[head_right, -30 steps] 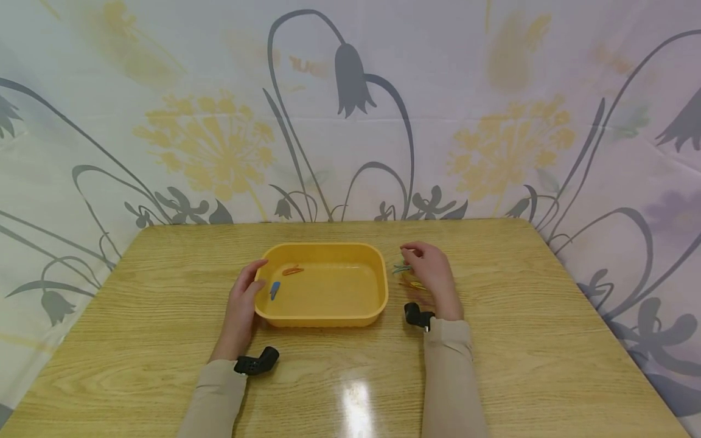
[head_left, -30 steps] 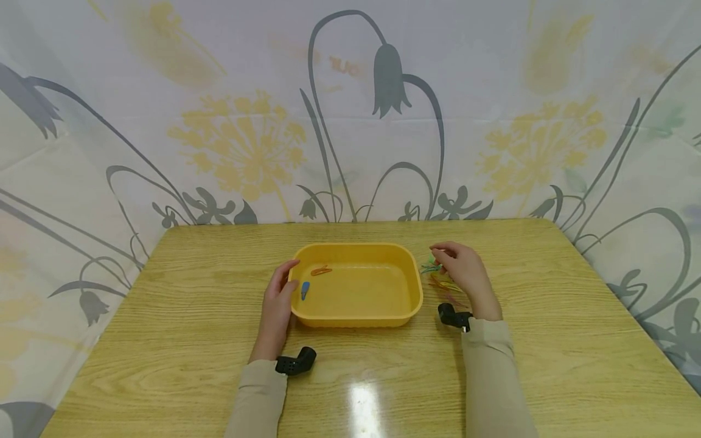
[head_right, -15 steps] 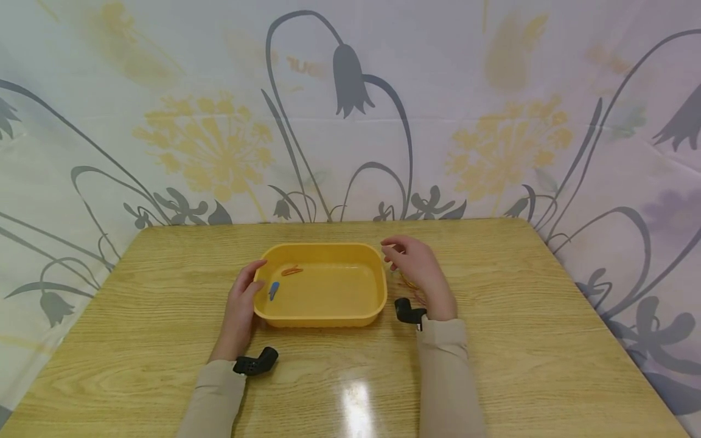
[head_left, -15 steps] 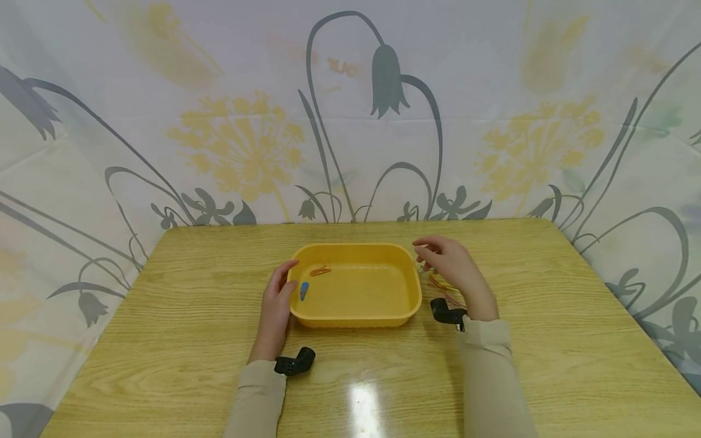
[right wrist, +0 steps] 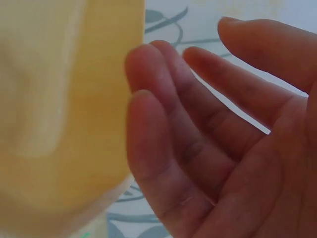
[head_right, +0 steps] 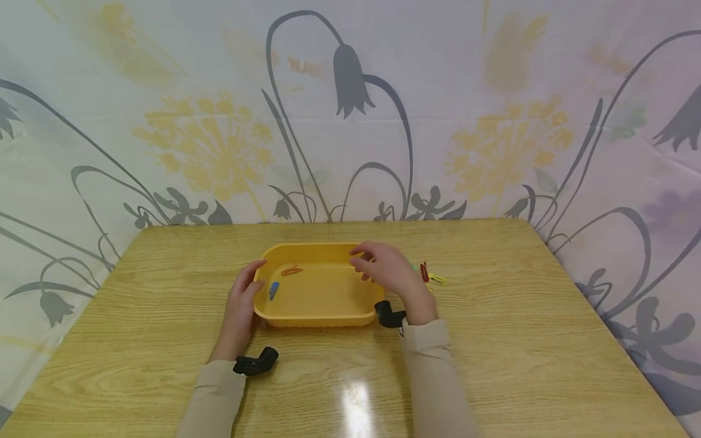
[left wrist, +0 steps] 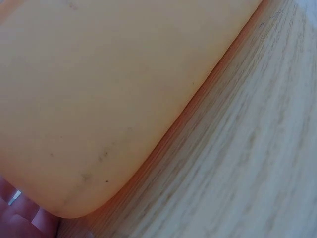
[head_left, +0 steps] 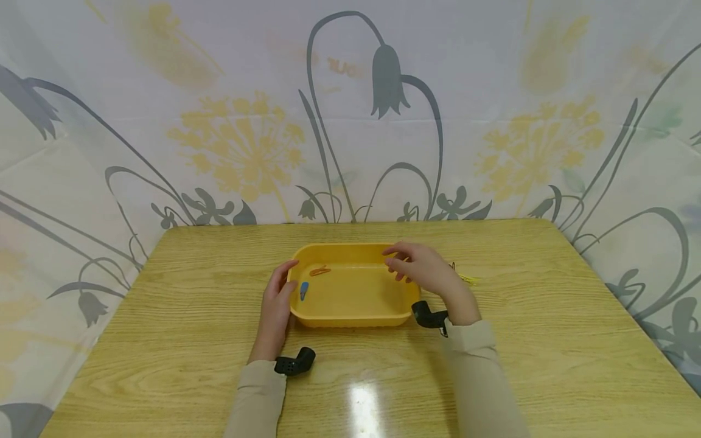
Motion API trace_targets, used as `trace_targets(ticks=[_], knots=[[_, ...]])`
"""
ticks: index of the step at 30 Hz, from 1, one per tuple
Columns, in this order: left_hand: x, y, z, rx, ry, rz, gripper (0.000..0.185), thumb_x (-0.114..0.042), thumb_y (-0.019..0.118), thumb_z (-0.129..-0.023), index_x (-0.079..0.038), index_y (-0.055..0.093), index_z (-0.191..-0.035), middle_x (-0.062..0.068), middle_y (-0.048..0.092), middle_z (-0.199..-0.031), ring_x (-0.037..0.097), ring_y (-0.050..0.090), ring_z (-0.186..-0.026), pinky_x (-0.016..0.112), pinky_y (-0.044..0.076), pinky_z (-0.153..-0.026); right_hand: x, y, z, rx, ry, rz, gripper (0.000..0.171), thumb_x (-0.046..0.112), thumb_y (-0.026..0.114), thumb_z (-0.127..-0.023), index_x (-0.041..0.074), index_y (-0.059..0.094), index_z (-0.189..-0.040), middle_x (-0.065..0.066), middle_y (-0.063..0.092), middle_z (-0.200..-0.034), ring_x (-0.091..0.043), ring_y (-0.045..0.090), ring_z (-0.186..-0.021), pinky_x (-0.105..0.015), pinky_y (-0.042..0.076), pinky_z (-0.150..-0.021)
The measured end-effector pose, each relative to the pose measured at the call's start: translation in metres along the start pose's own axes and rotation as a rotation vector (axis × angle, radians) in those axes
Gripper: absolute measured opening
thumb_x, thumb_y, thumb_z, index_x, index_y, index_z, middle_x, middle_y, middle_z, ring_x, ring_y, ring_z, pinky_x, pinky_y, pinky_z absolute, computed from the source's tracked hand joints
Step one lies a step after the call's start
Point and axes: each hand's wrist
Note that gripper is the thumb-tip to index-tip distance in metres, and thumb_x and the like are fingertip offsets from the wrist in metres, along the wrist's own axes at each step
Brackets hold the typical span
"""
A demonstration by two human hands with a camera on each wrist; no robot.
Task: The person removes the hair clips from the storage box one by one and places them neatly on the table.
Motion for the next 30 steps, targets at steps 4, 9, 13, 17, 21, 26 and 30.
trace_targets(ticks=[4,9,13,17,21,26,30], knots=[[0.000,0.000,-0.001,-0.002,-0.003,0.008,0.037,-0.010,0.040,-0.095,-0.019,0.049,-0.130,-0.008,0.033,-0.145,0.009,0.025,-0.135,0.034,0.027,-0.110,0.005,0.008,-0.002,0.049,-0.007,0.036,0.039,0.028,0.052,-0.093,0.008,0.053,-0.127,-0.014,0.062,-0.104,-0.028,0.062,-0.084,-0.039,0.053,-0.071],[0.000,0.000,0.000,-0.005,-0.008,0.002,0.036,-0.010,0.041,-0.095,-0.019,0.049,-0.130,-0.007,0.033,-0.145,0.009,0.024,-0.136,0.034,0.026,-0.110,0.012,0.022,-0.006,0.102,-0.020,0.048,0.038,0.031,0.053,-0.093,0.013,0.054,-0.126,-0.011,0.064,-0.104,-0.026,0.063,-0.083,-0.043,0.052,-0.071],[0.000,0.000,0.001,0.001,-0.008,-0.002,0.036,-0.011,0.040,-0.096,-0.020,0.049,-0.130,-0.007,0.032,-0.146,0.009,0.022,-0.137,0.035,0.024,-0.111,0.024,0.038,-0.010,0.174,-0.070,0.030,0.039,0.033,0.052,-0.093,0.011,0.055,-0.126,-0.009,0.064,-0.104,-0.026,0.063,-0.081,-0.041,0.053,-0.070],[0.000,-0.001,0.001,0.014,-0.007,0.000,0.036,-0.013,0.039,-0.096,-0.022,0.048,-0.130,-0.009,0.032,-0.145,0.008,0.022,-0.136,0.034,0.023,-0.112,0.036,0.056,-0.013,0.215,-0.113,0.042,0.042,0.037,0.051,-0.092,0.011,0.055,-0.126,-0.007,0.064,-0.105,-0.020,0.063,-0.076,-0.033,0.053,-0.064],[0.001,-0.001,0.001,0.029,-0.007,0.006,0.035,-0.015,0.039,-0.097,-0.021,0.047,-0.131,-0.008,0.031,-0.145,0.010,0.025,-0.135,0.036,0.025,-0.111,0.043,0.071,-0.015,0.239,-0.105,0.016,0.042,0.038,0.051,-0.092,0.012,0.054,-0.126,-0.007,0.063,-0.105,-0.014,0.062,-0.072,-0.029,0.053,-0.061],[0.001,-0.002,0.000,0.023,0.001,-0.009,0.035,-0.014,0.039,-0.097,-0.022,0.047,-0.130,-0.008,0.031,-0.145,0.009,0.022,-0.136,0.036,0.023,-0.112,0.046,0.082,-0.018,0.245,-0.094,0.026,0.041,0.037,0.051,-0.092,0.012,0.055,-0.125,-0.005,0.065,-0.100,-0.010,0.063,-0.069,-0.027,0.052,-0.063],[0.001,-0.001,0.001,0.015,0.008,-0.012,0.036,-0.012,0.038,-0.096,-0.022,0.048,-0.129,-0.008,0.031,-0.145,0.008,0.021,-0.137,0.035,0.021,-0.112,0.046,0.092,-0.021,0.229,-0.067,0.070,0.038,0.033,0.052,-0.093,0.011,0.055,-0.123,-0.002,0.065,-0.095,-0.009,0.061,-0.069,-0.026,0.051,-0.064]])
Point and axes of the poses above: each hand's wrist, its own z-axis away from the middle knuckle, its own y-axis out of the palm, x = y × z
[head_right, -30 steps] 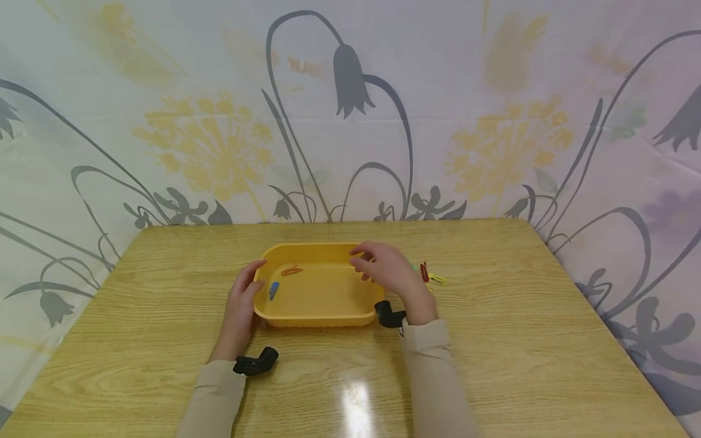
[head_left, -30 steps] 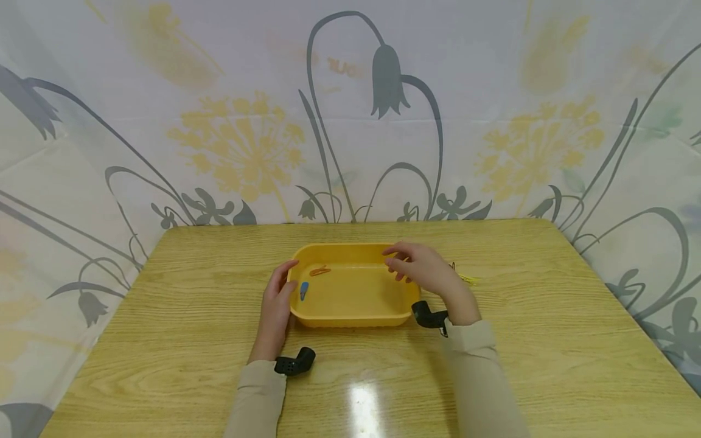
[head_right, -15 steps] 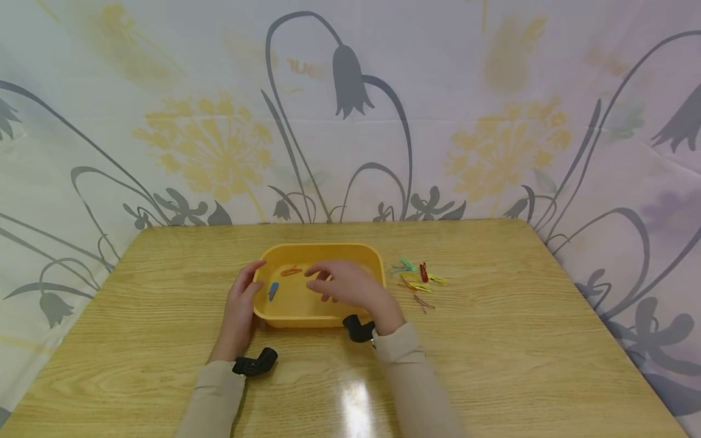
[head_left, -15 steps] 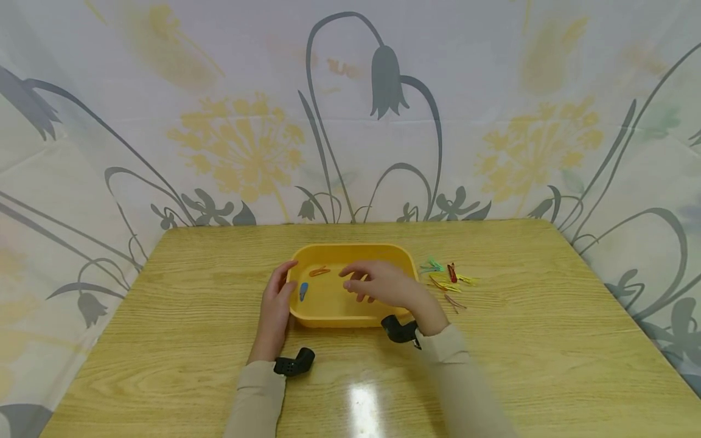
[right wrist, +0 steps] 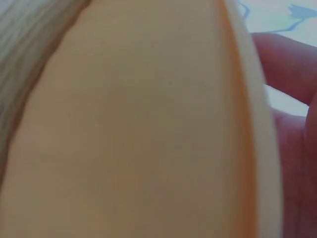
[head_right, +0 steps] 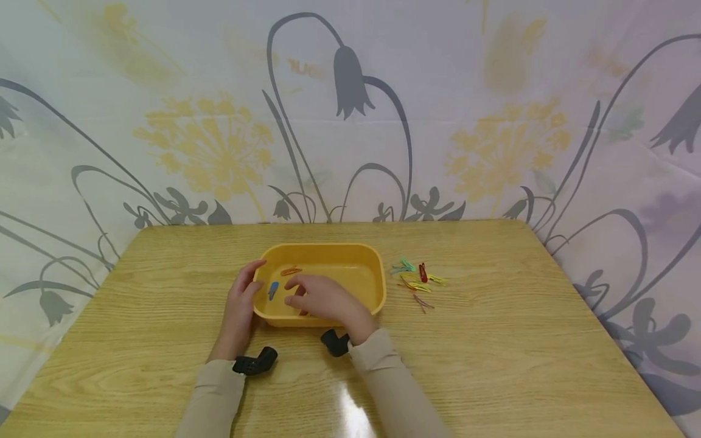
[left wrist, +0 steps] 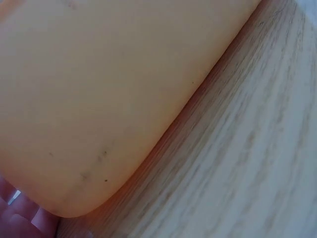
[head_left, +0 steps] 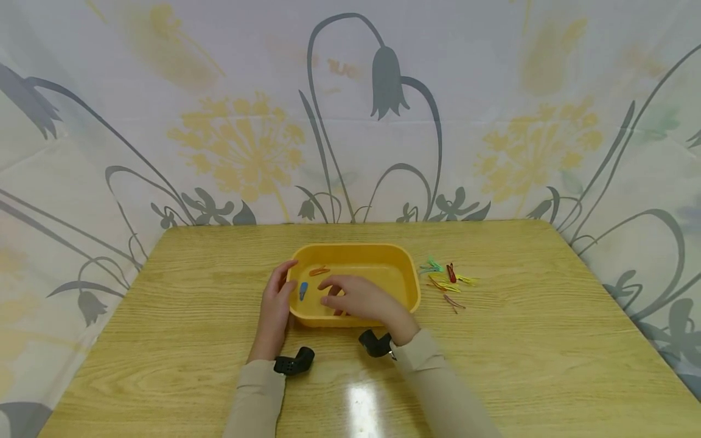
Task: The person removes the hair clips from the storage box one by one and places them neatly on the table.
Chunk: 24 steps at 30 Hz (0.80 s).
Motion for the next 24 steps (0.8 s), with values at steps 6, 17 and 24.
trace_targets(ticks=[6,17,24], knots=[[-0.001,0.000,0.000,-0.005,0.002,0.011,0.037,-0.010,0.038,-0.096,-0.019,0.048,-0.130,-0.007,0.032,-0.146,0.008,0.020,-0.137,0.034,0.021,-0.112,0.002,0.014,-0.010,-0.040,0.057,0.085,0.039,0.032,0.053,-0.091,0.012,0.055,-0.124,0.001,0.063,-0.097,-0.009,0.058,-0.074,-0.027,0.048,-0.070],[0.003,0.001,-0.001,-0.003,0.017,0.027,0.036,-0.009,0.040,-0.096,-0.018,0.049,-0.129,-0.004,0.033,-0.145,0.013,0.020,-0.138,0.036,0.018,-0.113,0.005,0.027,-0.025,-0.063,0.127,0.143,0.049,0.033,0.055,-0.090,0.014,0.046,-0.134,-0.001,0.063,-0.108,-0.014,0.058,-0.088,-0.032,0.048,-0.078],[0.000,-0.001,0.000,-0.001,0.011,0.029,0.035,-0.011,0.040,-0.096,-0.017,0.049,-0.130,-0.004,0.033,-0.144,0.012,0.021,-0.137,0.036,0.018,-0.113,0.010,0.031,-0.038,-0.062,0.071,0.201,0.041,0.026,0.056,-0.088,0.010,0.053,-0.126,0.003,0.058,-0.079,-0.014,0.052,-0.070,-0.028,0.044,-0.069]])
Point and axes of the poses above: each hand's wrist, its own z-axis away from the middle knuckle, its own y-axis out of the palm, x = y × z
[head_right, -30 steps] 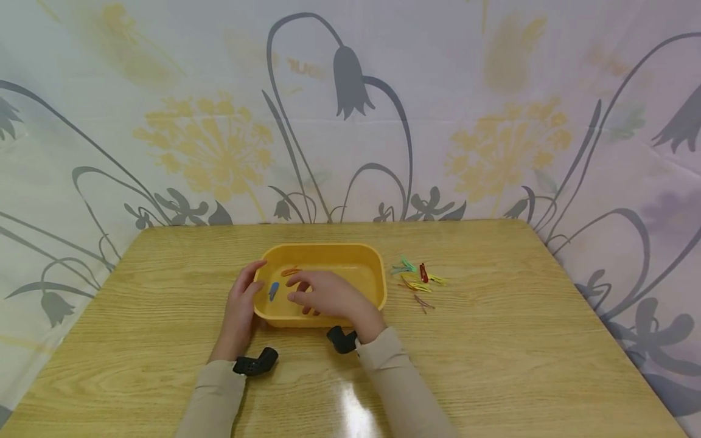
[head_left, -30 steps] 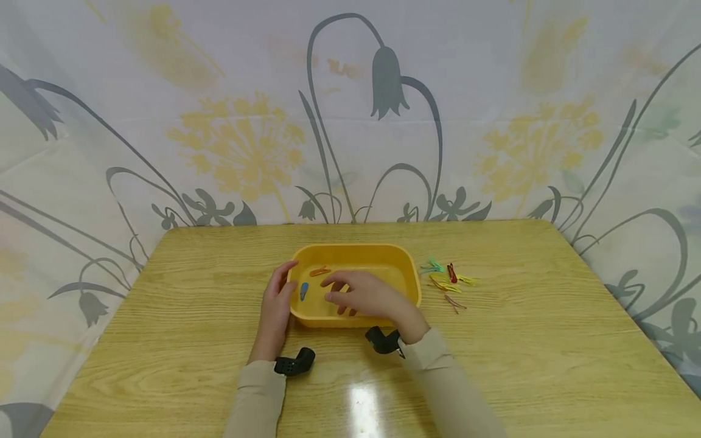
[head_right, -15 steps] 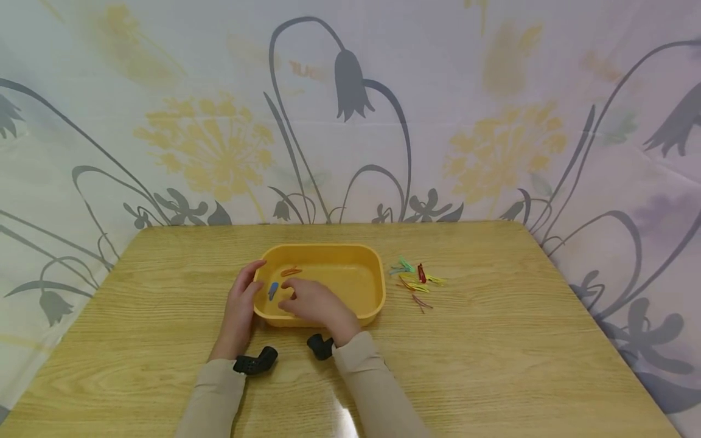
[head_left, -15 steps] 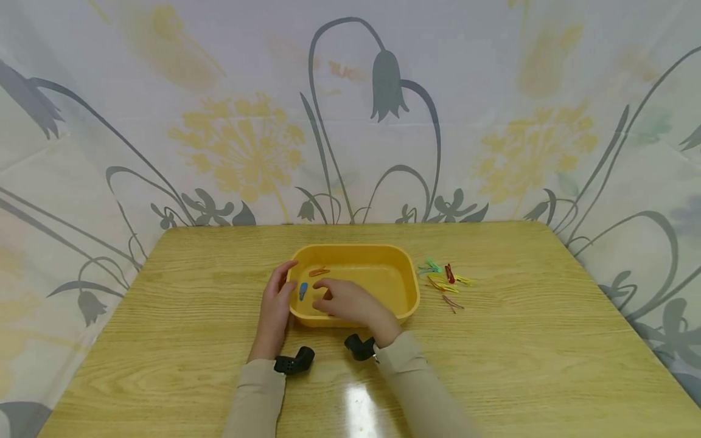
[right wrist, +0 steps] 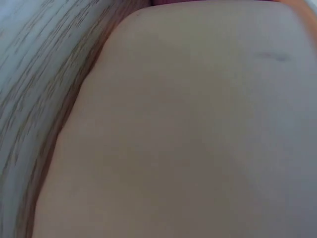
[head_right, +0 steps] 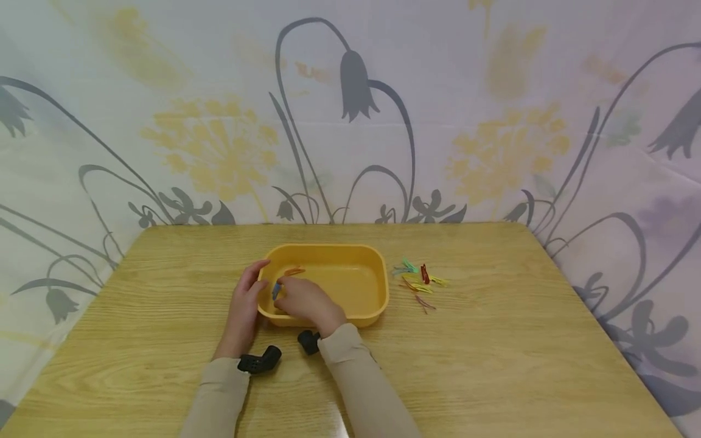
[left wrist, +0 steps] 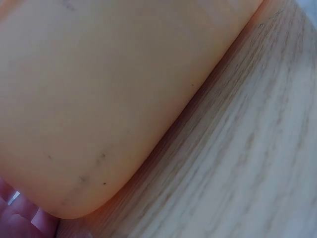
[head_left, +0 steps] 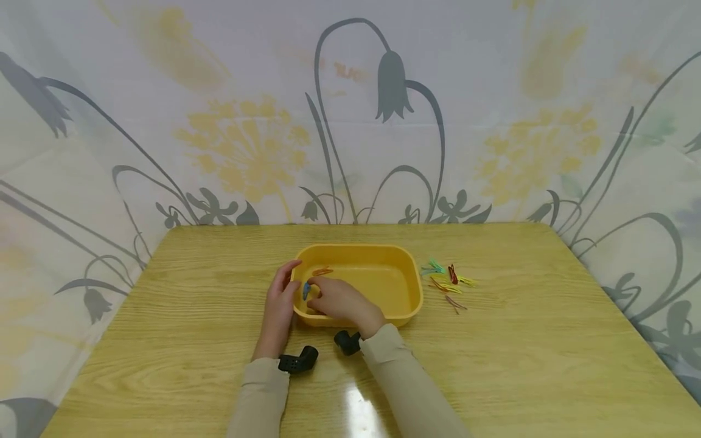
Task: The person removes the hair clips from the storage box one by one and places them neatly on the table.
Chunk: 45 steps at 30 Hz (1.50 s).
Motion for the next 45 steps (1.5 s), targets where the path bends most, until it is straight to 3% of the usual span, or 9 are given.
trace_targets(ticks=[6,16,22,29,37,45], knots=[[-0.019,0.003,0.009,0.015,-0.004,0.005,0.038,-0.006,0.040,-0.095,-0.008,0.046,-0.133,0.003,0.031,-0.147,0.017,0.018,-0.139,0.038,0.015,-0.114,0.002,0.003,-0.008,-0.007,-0.031,0.065,0.024,0.021,0.056,-0.088,0.012,0.060,-0.111,0.001,0.063,-0.095,-0.014,0.055,-0.081,-0.029,0.045,-0.077],[0.002,0.001,-0.001,-0.001,0.020,0.026,0.036,-0.009,0.041,-0.095,-0.013,0.049,-0.130,-0.003,0.035,-0.144,0.012,0.023,-0.136,0.035,0.020,-0.113,0.002,0.004,-0.014,-0.004,-0.038,0.075,0.012,0.016,0.054,-0.087,0.013,0.062,-0.095,0.002,0.059,-0.080,-0.015,0.052,-0.070,-0.027,0.041,-0.067],[0.003,0.001,-0.001,-0.012,0.015,0.000,0.035,-0.011,0.042,-0.095,-0.019,0.051,-0.128,-0.004,0.035,-0.144,0.011,0.023,-0.137,0.035,0.019,-0.113,0.001,0.005,-0.015,-0.012,0.000,0.069,0.017,0.015,0.056,-0.085,0.012,0.062,-0.101,0.002,0.061,-0.085,-0.015,0.053,-0.073,-0.025,0.043,-0.069],[-0.017,0.003,0.008,0.003,0.005,0.017,0.037,-0.006,0.041,-0.095,-0.009,0.048,-0.131,0.003,0.033,-0.146,0.016,0.019,-0.139,0.037,0.015,-0.114,0.002,0.005,-0.016,-0.036,0.012,0.090,0.024,0.014,0.057,-0.085,0.009,0.062,-0.107,-0.001,0.064,-0.101,-0.015,0.057,-0.083,-0.029,0.047,-0.081],[-0.024,0.004,0.015,0.015,-0.046,-0.026,0.038,-0.013,0.039,-0.097,-0.011,0.044,-0.134,0.000,0.031,-0.145,0.013,0.024,-0.136,0.035,0.021,-0.112,0.003,0.006,-0.015,-0.060,0.035,0.060,0.009,0.013,0.060,-0.083,0.011,0.062,-0.091,0.002,0.062,-0.085,-0.014,0.054,-0.073,-0.025,0.045,-0.069],[-0.022,0.004,0.011,-0.004,-0.007,-0.021,0.038,-0.006,0.040,-0.094,-0.009,0.047,-0.131,0.004,0.032,-0.146,0.018,0.019,-0.139,0.038,0.016,-0.114,0.001,0.006,-0.016,-0.088,0.027,0.049,0.005,0.014,0.058,-0.082,0.013,0.062,-0.079,0.004,0.058,-0.075,-0.013,0.052,-0.067,-0.024,0.041,-0.060]])
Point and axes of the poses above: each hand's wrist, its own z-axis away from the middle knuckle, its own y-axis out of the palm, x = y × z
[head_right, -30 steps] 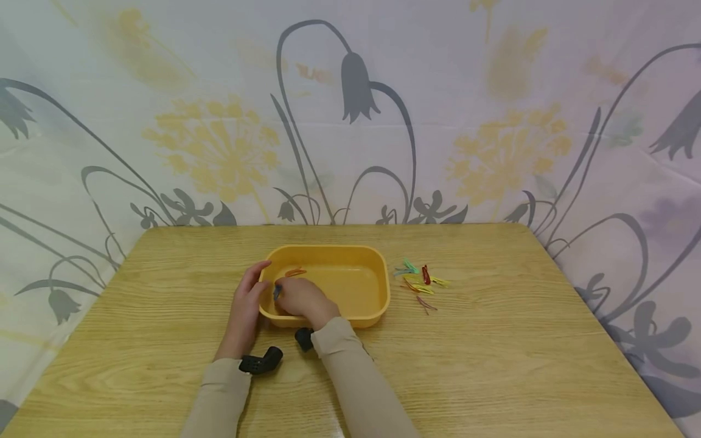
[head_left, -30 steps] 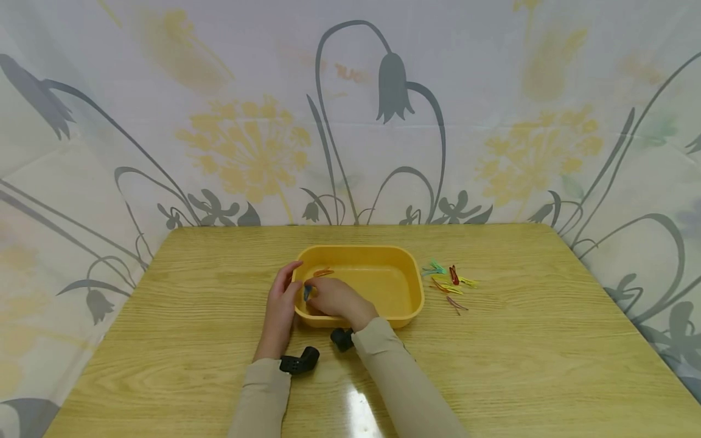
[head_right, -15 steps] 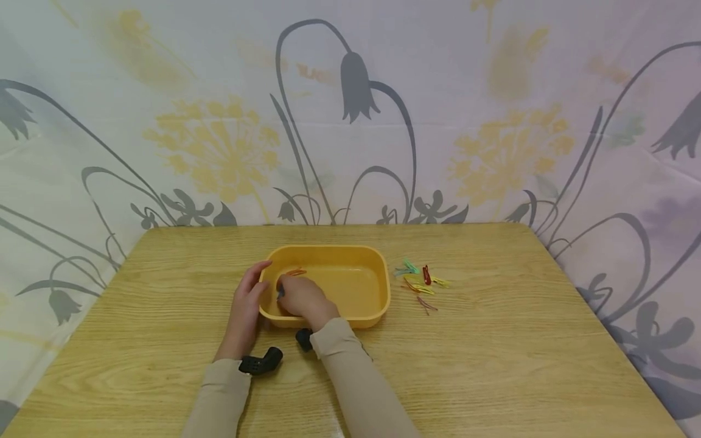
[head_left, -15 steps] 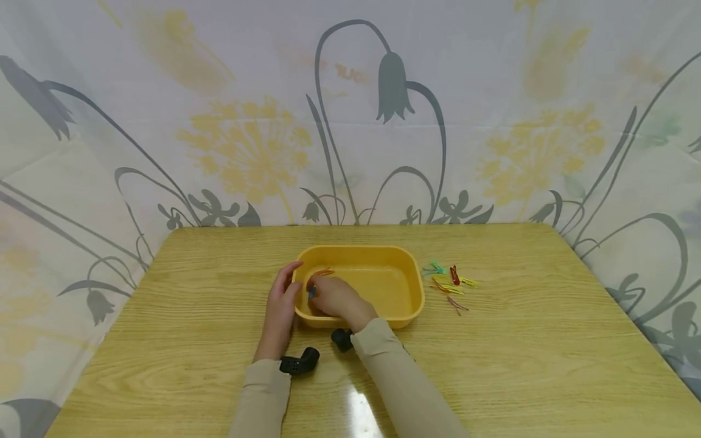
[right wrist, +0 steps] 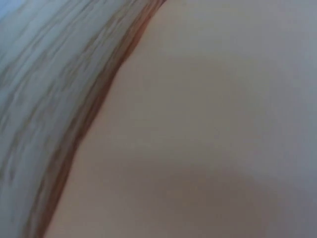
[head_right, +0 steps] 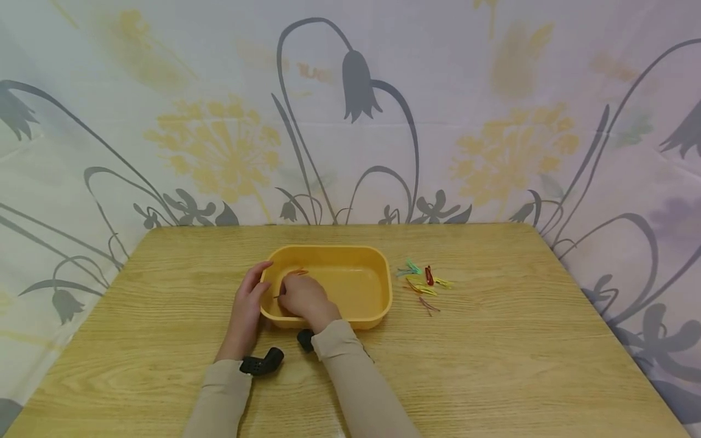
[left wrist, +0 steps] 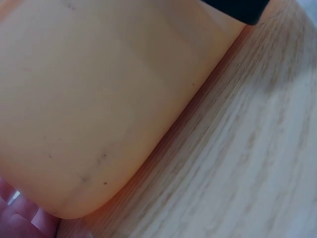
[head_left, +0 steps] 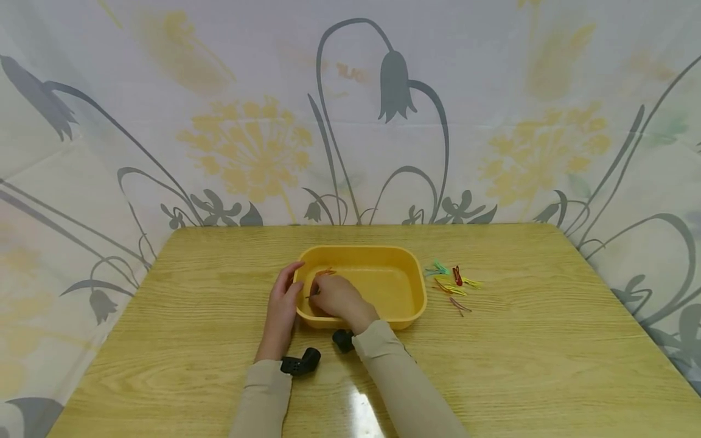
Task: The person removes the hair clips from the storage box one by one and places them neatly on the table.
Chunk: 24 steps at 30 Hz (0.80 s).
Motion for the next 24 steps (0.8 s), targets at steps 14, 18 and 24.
trace_targets(ticks=[14,18,24], knots=[[0.025,-0.004,-0.012,-0.019,0.025,-0.017,0.034,-0.013,0.042,-0.095,-0.022,0.051,-0.127,-0.008,0.036,-0.142,0.009,0.022,-0.137,0.035,0.019,-0.113,0.002,-0.002,0.001,-0.099,-0.009,-0.042,0.032,0.035,0.054,-0.091,0.014,0.063,-0.069,0.005,0.051,-0.054,-0.012,0.046,-0.051,-0.023,0.038,-0.053],[0.024,-0.004,-0.012,-0.014,0.022,-0.009,0.035,-0.012,0.041,-0.095,-0.021,0.050,-0.128,-0.007,0.035,-0.143,0.010,0.021,-0.138,0.036,0.017,-0.114,0.002,-0.003,0.001,-0.116,0.021,-0.045,0.027,0.031,0.056,-0.089,0.014,0.062,-0.069,0.004,0.049,-0.054,-0.012,0.046,-0.051,-0.023,0.037,-0.052],[0.026,-0.004,-0.013,-0.013,0.020,-0.019,0.034,-0.013,0.041,-0.096,-0.023,0.051,-0.126,-0.010,0.037,-0.141,0.008,0.021,-0.137,0.035,0.017,-0.114,0.000,-0.003,-0.001,-0.171,0.059,-0.081,0.018,0.025,0.053,-0.090,0.012,0.065,-0.088,0.003,0.055,-0.067,-0.013,0.051,-0.061,-0.024,0.042,-0.057]])
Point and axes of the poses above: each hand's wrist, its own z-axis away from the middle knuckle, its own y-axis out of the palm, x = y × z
